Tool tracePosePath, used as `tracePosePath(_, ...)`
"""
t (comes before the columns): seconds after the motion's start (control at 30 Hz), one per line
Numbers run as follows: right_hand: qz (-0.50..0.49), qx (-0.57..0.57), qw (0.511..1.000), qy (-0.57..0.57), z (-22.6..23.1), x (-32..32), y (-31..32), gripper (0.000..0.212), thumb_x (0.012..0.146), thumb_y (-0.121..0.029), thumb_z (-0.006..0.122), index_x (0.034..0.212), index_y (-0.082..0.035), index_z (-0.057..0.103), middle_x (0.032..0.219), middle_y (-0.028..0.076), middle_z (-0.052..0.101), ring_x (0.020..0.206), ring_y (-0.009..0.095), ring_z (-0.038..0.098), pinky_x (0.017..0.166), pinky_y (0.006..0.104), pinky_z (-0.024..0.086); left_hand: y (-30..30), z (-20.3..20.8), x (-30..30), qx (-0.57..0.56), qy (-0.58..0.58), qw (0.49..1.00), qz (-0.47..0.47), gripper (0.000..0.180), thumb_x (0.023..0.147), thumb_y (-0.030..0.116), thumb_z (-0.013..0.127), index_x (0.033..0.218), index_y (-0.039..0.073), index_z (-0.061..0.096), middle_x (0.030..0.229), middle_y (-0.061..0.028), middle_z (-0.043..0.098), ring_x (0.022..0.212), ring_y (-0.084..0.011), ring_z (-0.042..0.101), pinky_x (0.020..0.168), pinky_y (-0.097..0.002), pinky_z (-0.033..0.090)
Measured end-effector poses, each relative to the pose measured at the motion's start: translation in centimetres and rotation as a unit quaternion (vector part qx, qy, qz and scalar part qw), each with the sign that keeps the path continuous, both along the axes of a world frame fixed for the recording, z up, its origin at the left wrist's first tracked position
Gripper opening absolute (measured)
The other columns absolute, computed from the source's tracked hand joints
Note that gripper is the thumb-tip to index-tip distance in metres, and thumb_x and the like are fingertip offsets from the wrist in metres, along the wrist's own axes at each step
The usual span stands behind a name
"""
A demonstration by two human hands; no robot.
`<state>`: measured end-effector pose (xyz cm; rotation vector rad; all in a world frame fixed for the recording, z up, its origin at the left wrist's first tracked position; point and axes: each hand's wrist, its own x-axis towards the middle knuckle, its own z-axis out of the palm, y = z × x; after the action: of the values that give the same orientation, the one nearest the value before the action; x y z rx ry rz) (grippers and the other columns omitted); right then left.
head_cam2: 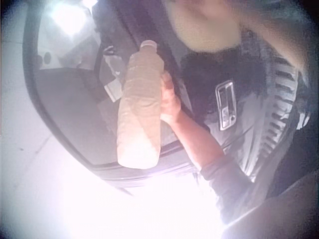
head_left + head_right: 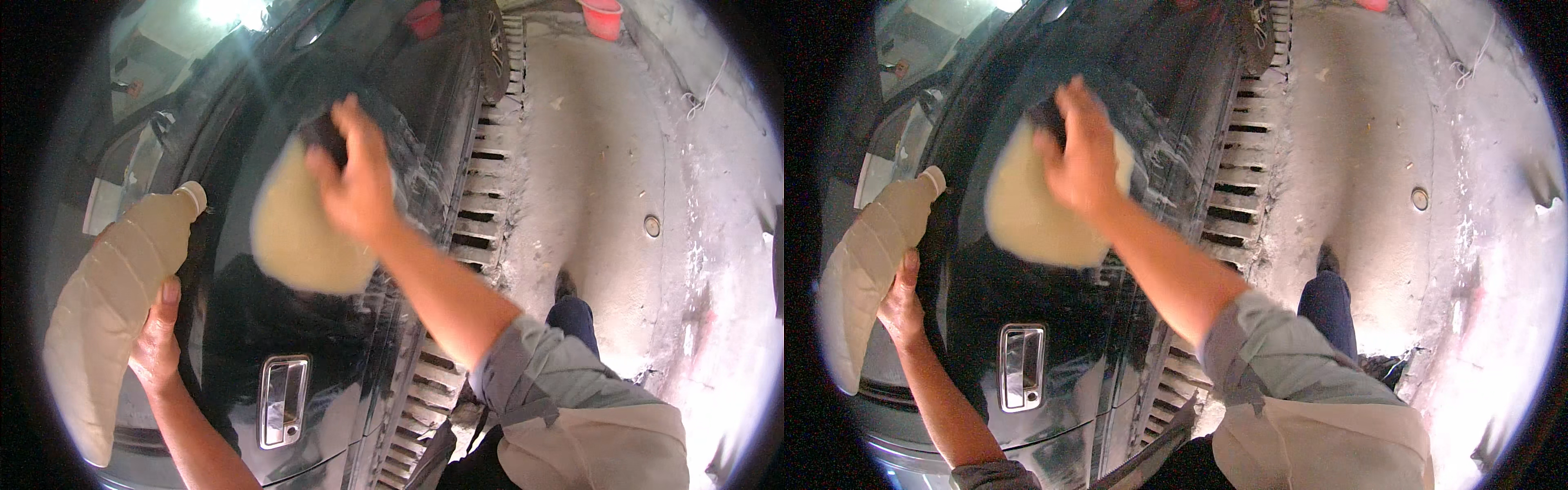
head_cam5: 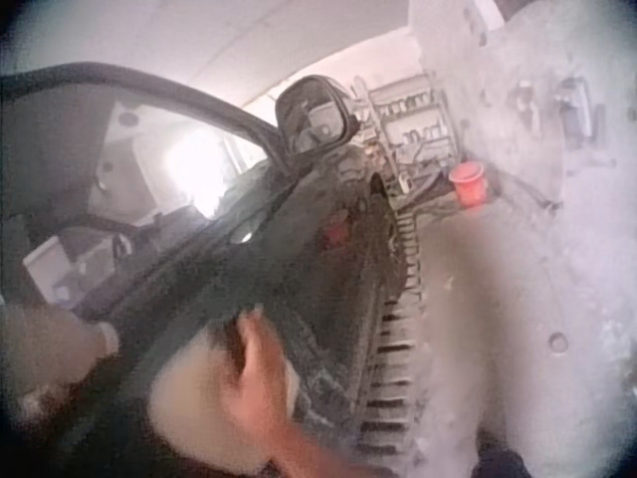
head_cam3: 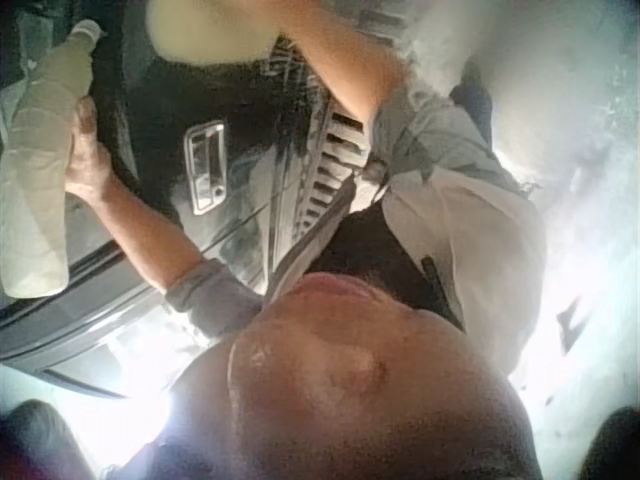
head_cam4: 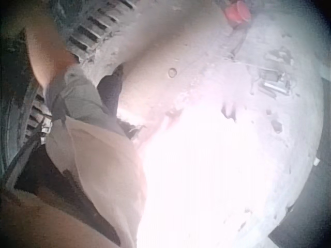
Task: The person pours a liquid from a plastic bottle onto the side of a dark-colored pickup truck and rubs the area with a sponge. The person moves along the vehicle, repeating the pour-and-rub action on different sections of the door and fender.
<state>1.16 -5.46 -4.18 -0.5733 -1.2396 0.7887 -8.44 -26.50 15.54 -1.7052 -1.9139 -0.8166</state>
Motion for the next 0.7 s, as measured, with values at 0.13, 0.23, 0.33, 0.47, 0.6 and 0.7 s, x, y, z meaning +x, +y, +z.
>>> tracePosePath(0.13,0.001,-0.001,1.0,0.008,-2.0,-0.4,-0.8,0.057,0.087,-0.019,0.068,0.135,0.0,0.046,0.142,0.029,0.043,0.13,0.044,0.043,0.111,0.0508,0.032,0.1,-0.3,-0.6,0.017,-0.035,0.999,-0.013,0.063,0.08,0.025,0.082,0.13,-0.002,0.054,0.122,-0.0127,0.061,0.109,-0.026,0.057,0.097,-0.0398,0.044)
tracePosePath(0.23,0.099,0.005,0.994,-0.038,-6.8,2.3,-12.7,0.058,0.09,-0.02,0.064,0.14,0.0,0.043,0.148,0.028,0.035,0.138,0.044,0.035,0.114,0.0522,0.026,1.1,-0.4,0.2,0.024,-0.028,0.999,-0.023,0.063,0.08,0.025,0.081,0.129,-0.002,0.054,0.123,-0.0132,0.06,0.109,-0.0254,0.056,0.097,-0.0397,0.044)
tracePosePath(0.33,0.096,-0.002,0.995,-0.041,-6.8,2.2,-10.8,0.057,0.092,-0.02,0.062,0.141,0.001,0.041,0.151,0.028,0.031,0.141,0.043,0.03,0.115,0.0516,0.024,1.1,-0.8,0.8,0.039,-0.017,0.999,0.006,0.062,0.081,0.025,0.08,0.129,-0.003,0.054,0.123,-0.0139,0.06,0.11,-0.0253,0.056,0.098,-0.0399,0.044)
tracePosePath(0.47,0.015,-0.131,0.991,0.019,-2.9,1.1,3.1,0.058,0.089,-0.019,0.063,0.138,0.004,0.04,0.143,0.029,0.041,0.132,0.044,0.04,0.113,0.0479,0.03,0.0,0.0,-0.2,0.024,-0.004,0.999,0.023,0.061,0.082,0.025,0.079,0.13,-0.003,0.053,0.125,-0.0141,0.059,0.112,-0.0254,0.055,0.099,-0.0403,0.042)
tracePosePath(0.6,0.064,-0.103,0.993,-0.01,-6.5,1.0,-5.6,0.059,0.09,-0.017,0.063,0.14,0.004,0.039,0.146,0.029,0.037,0.135,0.045,0.037,0.114,0.0486,0.028,-0.1,-0.2,-0.4,0.009,-0.029,1.0,-0.001,0.06,0.083,0.023,0.079,0.13,-0.003,0.053,0.127,-0.0131,0.058,0.113,-0.0253,0.054,0.1,-0.0404,0.042)
tracePosePath(0.7,0.102,-0.013,0.994,-0.02,-10.5,2.4,-13.7,0.064,0.09,-0.019,0.065,0.143,0.003,0.036,0.151,0.029,0.029,0.139,0.045,0.031,0.115,0.0515,0.023,1.0,-0.1,-0.1,0.01,-0.028,0.999,-0.027,0.06,0.083,0.022,0.079,0.13,-0.003,0.053,0.127,-0.0128,0.058,0.113,-0.0253,0.054,0.101,-0.0403,0.042)
